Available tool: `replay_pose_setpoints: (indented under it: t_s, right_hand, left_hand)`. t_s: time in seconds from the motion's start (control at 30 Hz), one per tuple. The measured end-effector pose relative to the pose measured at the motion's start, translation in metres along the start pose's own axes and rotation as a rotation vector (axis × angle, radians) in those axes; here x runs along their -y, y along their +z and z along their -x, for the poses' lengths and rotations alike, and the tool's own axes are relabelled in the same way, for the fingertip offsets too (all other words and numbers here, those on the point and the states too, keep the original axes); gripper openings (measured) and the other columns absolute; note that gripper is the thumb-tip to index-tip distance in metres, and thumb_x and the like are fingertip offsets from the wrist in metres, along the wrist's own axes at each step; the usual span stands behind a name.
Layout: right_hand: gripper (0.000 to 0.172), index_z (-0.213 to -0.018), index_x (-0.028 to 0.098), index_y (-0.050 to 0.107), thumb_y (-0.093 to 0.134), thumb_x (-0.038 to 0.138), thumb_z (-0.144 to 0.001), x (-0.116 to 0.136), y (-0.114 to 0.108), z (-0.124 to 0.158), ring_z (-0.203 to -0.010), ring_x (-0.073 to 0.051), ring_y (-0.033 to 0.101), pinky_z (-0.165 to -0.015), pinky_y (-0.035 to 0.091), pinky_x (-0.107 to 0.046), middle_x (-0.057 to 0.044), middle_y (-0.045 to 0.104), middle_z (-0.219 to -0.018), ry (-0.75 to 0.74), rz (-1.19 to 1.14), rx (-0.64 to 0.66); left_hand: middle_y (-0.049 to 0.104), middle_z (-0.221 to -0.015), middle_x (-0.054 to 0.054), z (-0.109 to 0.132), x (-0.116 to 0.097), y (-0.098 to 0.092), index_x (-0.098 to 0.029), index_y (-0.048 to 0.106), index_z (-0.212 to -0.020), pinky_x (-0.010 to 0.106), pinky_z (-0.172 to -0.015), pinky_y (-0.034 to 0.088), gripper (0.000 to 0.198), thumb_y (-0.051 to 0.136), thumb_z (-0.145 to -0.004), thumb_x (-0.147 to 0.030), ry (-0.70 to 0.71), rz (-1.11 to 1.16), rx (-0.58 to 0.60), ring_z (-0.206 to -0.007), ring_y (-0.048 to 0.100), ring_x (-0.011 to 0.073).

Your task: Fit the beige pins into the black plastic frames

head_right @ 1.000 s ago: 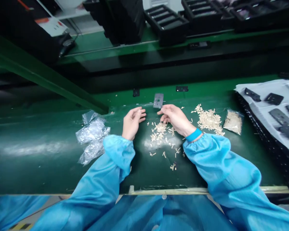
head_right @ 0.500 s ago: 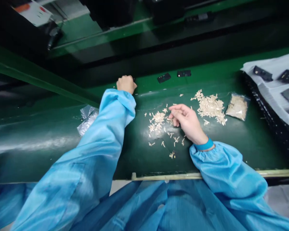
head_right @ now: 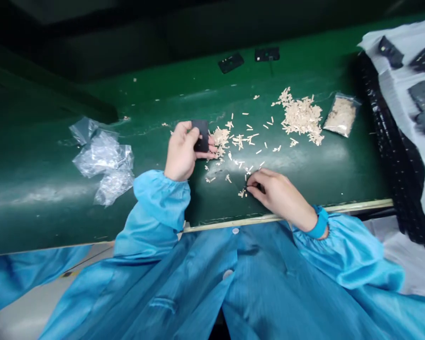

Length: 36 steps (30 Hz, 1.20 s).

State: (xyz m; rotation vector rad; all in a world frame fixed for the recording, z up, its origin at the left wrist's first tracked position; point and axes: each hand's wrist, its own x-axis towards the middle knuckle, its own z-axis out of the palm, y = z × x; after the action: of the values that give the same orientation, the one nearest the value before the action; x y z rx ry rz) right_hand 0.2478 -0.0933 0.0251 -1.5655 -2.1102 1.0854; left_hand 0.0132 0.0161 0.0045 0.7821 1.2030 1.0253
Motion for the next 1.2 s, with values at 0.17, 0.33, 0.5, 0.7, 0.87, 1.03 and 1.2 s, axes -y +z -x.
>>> replay_pose_setpoints:
  t_s: [0.17, 0.33, 0.5, 0.7, 0.87, 1.03, 1.2]
  right_hand:
    - [0.008, -0.096, 0.019, 0.062, 0.054, 0.02, -0.098, 0.018, 0.024, 0.006, -0.083, -0.025, 0.061, -0.074, 0.046, -0.037, -0.011, 0.064, -0.097, 0.092, 0.249, -0.092]
    - [0.012, -0.091, 0.02, 0.056, 0.048, 0.018, -0.099, 0.018, 0.022, 0.005, -0.083, -0.025, 0.061, -0.075, 0.046, -0.037, -0.011, 0.061, -0.095, 0.114, 0.269, -0.06]
    - [0.008, -0.098, 0.02, 0.059, 0.052, 0.025, -0.1, 0.015, 0.021, 0.009, -0.086, -0.025, 0.062, -0.076, 0.048, -0.036, -0.01, 0.062, -0.097, 0.088, 0.203, -0.13]
    - [0.015, -0.095, 0.019, 0.058, 0.045, 0.023, -0.102, 0.022, 0.035, 0.01, -0.085, -0.026, 0.06, -0.072, 0.044, -0.036, -0.012, 0.061, -0.096, 0.136, 0.377, -0.14]
    - [0.011, -0.093, 0.021, 0.055, 0.048, 0.024, -0.101, 0.009, 0.021, 0.008, -0.082, -0.022, 0.06, -0.076, 0.046, -0.035, -0.008, 0.061, -0.092, 0.098, 0.058, -0.141]
    - [0.011, -0.092, 0.022, 0.054, 0.049, 0.024, -0.101, 0.005, 0.011, 0.008, -0.086, -0.022, 0.06, -0.079, 0.046, -0.035, -0.007, 0.062, -0.093, 0.059, -0.043, -0.12]
    - [0.008, -0.103, 0.022, 0.057, 0.05, 0.025, -0.102, 0.006, 0.013, 0.001, -0.079, -0.02, 0.062, -0.073, 0.046, -0.033, -0.005, 0.066, -0.091, 0.066, -0.138, -0.114]
  left_hand:
    - [0.069, -0.077, 0.0, 0.006, 0.017, 0.004, -0.024, 0.053, -0.102, 0.019, -0.042, 0.039, 0.029, 0.072, -0.087, -0.041, 0.027, -0.058, 0.121, -0.047, 0.06, 0.0111]
    - [0.072, -0.079, 0.001, 0.006, 0.02, 0.001, -0.024, 0.052, -0.102, 0.019, -0.041, 0.035, 0.024, 0.066, -0.091, -0.041, 0.081, -0.094, 0.172, -0.046, 0.059, 0.0107]
    - [0.071, -0.079, 0.001, 0.01, 0.017, 0.003, -0.024, 0.058, -0.101, 0.019, -0.044, 0.035, 0.024, 0.072, -0.088, -0.037, 0.044, -0.012, 0.139, -0.046, 0.056, 0.0093]
    - [0.071, -0.079, 0.001, 0.011, 0.017, 0.003, -0.023, 0.059, -0.102, 0.019, -0.044, 0.034, 0.023, 0.072, -0.088, -0.036, 0.028, -0.006, 0.141, -0.046, 0.056, 0.0093]
    - [0.07, -0.076, 0.0, 0.009, 0.018, 0.002, -0.024, 0.052, -0.103, 0.019, -0.038, 0.031, 0.023, 0.064, -0.094, -0.041, 0.08, -0.12, 0.173, -0.044, 0.056, 0.0097]
    - [0.072, -0.081, 0.001, 0.009, 0.018, 0.002, -0.024, 0.046, -0.106, 0.019, -0.036, 0.031, 0.017, 0.054, -0.1, -0.038, 0.121, -0.223, 0.233, -0.044, 0.056, 0.0089]
    - [0.075, -0.085, 0.002, 0.012, 0.016, 0.004, -0.023, 0.045, -0.107, 0.02, -0.036, 0.032, 0.016, 0.051, -0.1, -0.036, 0.103, -0.26, 0.259, -0.043, 0.056, 0.0091]
